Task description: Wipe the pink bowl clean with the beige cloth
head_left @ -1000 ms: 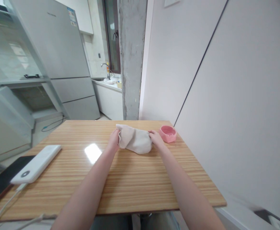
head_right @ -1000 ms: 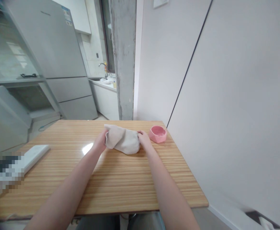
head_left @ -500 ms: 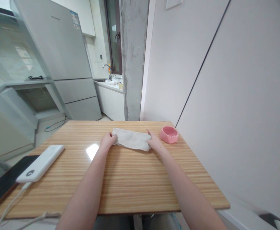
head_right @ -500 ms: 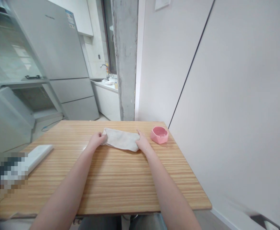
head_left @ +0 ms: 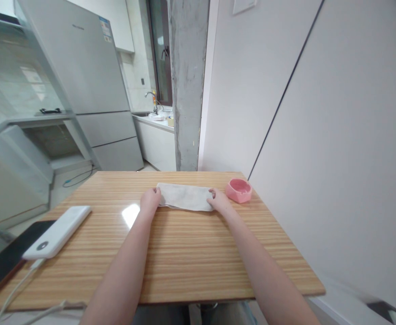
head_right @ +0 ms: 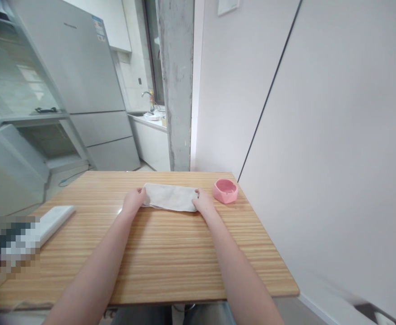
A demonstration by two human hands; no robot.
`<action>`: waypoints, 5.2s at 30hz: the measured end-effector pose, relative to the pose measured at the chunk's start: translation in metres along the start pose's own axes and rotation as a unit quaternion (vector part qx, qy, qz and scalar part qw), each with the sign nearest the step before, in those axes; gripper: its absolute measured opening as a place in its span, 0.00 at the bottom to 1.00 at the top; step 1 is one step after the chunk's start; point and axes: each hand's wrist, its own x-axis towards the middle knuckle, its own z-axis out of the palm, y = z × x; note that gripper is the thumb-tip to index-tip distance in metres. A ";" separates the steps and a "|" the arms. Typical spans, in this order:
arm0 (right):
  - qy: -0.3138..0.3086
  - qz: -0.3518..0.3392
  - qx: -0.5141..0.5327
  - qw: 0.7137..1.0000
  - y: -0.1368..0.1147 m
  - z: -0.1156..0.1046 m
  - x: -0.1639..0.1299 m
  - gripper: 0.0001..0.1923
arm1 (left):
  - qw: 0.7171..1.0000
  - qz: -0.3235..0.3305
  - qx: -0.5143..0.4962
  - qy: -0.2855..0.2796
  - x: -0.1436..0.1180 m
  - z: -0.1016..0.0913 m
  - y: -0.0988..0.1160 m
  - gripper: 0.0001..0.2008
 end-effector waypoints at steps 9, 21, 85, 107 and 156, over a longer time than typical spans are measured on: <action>0.034 0.003 0.010 0.999 -0.002 -0.013 -0.001 0.18 | 0.996 0.001 0.092 -0.018 0.000 -0.003 -0.003 0.12; -0.089 0.121 0.151 0.977 -0.021 -0.021 -0.013 0.21 | 0.995 -0.001 0.098 0.015 0.002 -0.005 -0.001 0.13; -0.020 0.001 -0.285 0.958 0.097 -0.097 -0.107 0.14 | 0.919 0.330 0.006 -0.216 -0.054 0.045 0.053 0.13; -0.070 -0.197 0.059 0.976 -0.041 0.046 -0.035 0.21 | 0.910 0.333 0.074 -0.235 -0.061 0.054 0.051 0.16; 0.128 -0.321 0.051 0.937 -0.027 0.014 -0.032 0.30 | 0.907 0.420 0.029 -0.016 -0.040 -0.001 0.048 0.05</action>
